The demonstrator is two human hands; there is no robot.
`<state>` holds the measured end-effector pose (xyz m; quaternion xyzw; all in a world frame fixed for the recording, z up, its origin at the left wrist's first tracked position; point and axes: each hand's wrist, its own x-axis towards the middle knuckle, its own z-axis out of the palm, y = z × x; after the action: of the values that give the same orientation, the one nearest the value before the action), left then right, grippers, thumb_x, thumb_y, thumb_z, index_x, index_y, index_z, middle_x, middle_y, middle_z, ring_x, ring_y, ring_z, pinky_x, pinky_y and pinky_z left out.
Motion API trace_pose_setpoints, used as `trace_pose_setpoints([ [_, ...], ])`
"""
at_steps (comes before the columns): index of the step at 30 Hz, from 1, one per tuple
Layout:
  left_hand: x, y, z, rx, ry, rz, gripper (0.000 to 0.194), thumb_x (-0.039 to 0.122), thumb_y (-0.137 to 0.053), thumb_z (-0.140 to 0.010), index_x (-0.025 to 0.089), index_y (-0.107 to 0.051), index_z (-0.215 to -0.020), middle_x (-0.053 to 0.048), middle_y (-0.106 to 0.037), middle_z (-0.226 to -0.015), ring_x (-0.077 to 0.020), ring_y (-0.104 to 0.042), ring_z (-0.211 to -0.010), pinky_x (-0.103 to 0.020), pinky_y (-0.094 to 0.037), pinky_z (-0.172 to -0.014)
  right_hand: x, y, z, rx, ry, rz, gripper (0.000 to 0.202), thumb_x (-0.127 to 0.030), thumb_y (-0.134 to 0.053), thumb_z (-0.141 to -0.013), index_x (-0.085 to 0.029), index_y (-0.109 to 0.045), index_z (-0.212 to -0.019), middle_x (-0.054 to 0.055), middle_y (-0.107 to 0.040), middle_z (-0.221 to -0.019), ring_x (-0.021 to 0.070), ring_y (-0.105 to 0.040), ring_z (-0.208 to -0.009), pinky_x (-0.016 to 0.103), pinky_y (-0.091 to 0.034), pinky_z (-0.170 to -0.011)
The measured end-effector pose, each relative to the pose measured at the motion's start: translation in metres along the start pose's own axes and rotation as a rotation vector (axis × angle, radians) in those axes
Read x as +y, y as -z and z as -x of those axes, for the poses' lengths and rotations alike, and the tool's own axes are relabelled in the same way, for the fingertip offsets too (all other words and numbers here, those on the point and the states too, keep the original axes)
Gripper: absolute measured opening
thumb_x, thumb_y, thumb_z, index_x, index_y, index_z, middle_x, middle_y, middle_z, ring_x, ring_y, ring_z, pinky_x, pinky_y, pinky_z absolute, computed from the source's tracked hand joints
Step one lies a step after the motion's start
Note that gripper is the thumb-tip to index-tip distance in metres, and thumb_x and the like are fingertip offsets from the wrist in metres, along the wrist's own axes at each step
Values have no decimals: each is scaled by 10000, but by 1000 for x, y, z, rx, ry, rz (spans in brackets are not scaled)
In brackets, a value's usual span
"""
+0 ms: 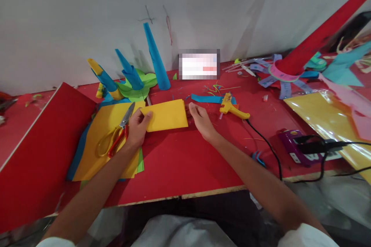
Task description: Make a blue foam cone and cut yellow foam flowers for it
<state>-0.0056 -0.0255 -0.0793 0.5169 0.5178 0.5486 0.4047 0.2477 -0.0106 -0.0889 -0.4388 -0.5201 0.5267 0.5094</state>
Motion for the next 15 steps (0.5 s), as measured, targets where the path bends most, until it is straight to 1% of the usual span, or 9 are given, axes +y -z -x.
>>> trace_pose_setpoints([
  [2,-1,1,-1,32,-3,24,531,689,-826,-815,191,-672,-914,-21,-708,-851,-177,-659,-776,-291,-559,-703,-2,0,-2,-6,-39,-50,538,-778,-644,-924,-249,-741,-911,67,-776,-935,260,-727,-894,372,-577,-769],
  [5,-2,2,-4,-6,-56,-33,499,681,-789,-859,196,-698,-932,-40,-728,-891,-200,-681,-828,-329,-587,-753,-2,1,-4,-43,-22,-19,397,-639,-762,-868,-247,-778,-931,54,-797,-954,264,-738,-944,375,-575,-818],
  [7,-2,2,-5,-37,-174,-112,448,643,-766,-901,198,-714,-922,-80,-758,-1035,-235,-712,-976,-387,-604,-897,0,2,-5,-68,-12,-2,340,-580,-788,-848,-247,-783,-915,47,-798,-917,267,-743,-940,378,-572,-815],
  [8,-1,2,-6,-34,-255,-150,417,614,-766,-913,200,-719,-904,-105,-758,-1157,-260,-711,-1098,-421,-589,-997,2,2,-5,-73,-15,-1,327,-568,-789,-849,-247,-780,-911,48,-797,-899,271,-746,-931,379,-571,-799],
  [10,3,4,-5,-18,-404,-197,357,558,-780,-924,205,-733,-894,-136,-696,-1410,-307,-631,-1355,-481,-506,-1174,7,4,-7,-45,-18,-6,335,-574,-785,-856,-244,-765,-911,54,-792,-880,275,-751,-900,379,-570,-767],
  [11,7,6,-3,-34,-442,-201,328,534,-781,-932,209,-742,-915,-138,-667,-1479,-318,-594,-1424,-498,-478,-1213,10,5,-9,-9,-13,-9,354,-586,-788,-853,-239,-756,-916,59,-790,-881,274,-752,-883,380,-571,-758],
  [12,10,7,-1,-77,-446,-193,301,514,-766,-952,214,-752,-959,-140,-667,-1496,-319,-591,-1440,-508,-477,-1217,13,7,-10,35,-8,-11,377,-601,-795,-846,-235,-745,-922,62,-787,-884,272,-751,-862,381,-573,-747],
  [13,14,9,2,-152,-421,-175,282,497,-740,-978,217,-754,-1010,-143,-701,-1455,-313,-628,-1405,-508,-497,-1197,15,9,-11,80,-6,-16,399,-616,-799,-841,-233,-733,-930,62,-783,-889,267,-747,-843,379,-575,-734],
  [15,20,11,9,-324,-326,-131,277,477,-679,-1026,211,-744,-1070,-142,-786,-1284,-289,-730,-1239,-481,-554,-1114,19,14,-14,146,-11,-23,413,-631,-790,-852,-234,-712,-939,56,-770,-887,255,-735,-811,372,-576,-700],
])
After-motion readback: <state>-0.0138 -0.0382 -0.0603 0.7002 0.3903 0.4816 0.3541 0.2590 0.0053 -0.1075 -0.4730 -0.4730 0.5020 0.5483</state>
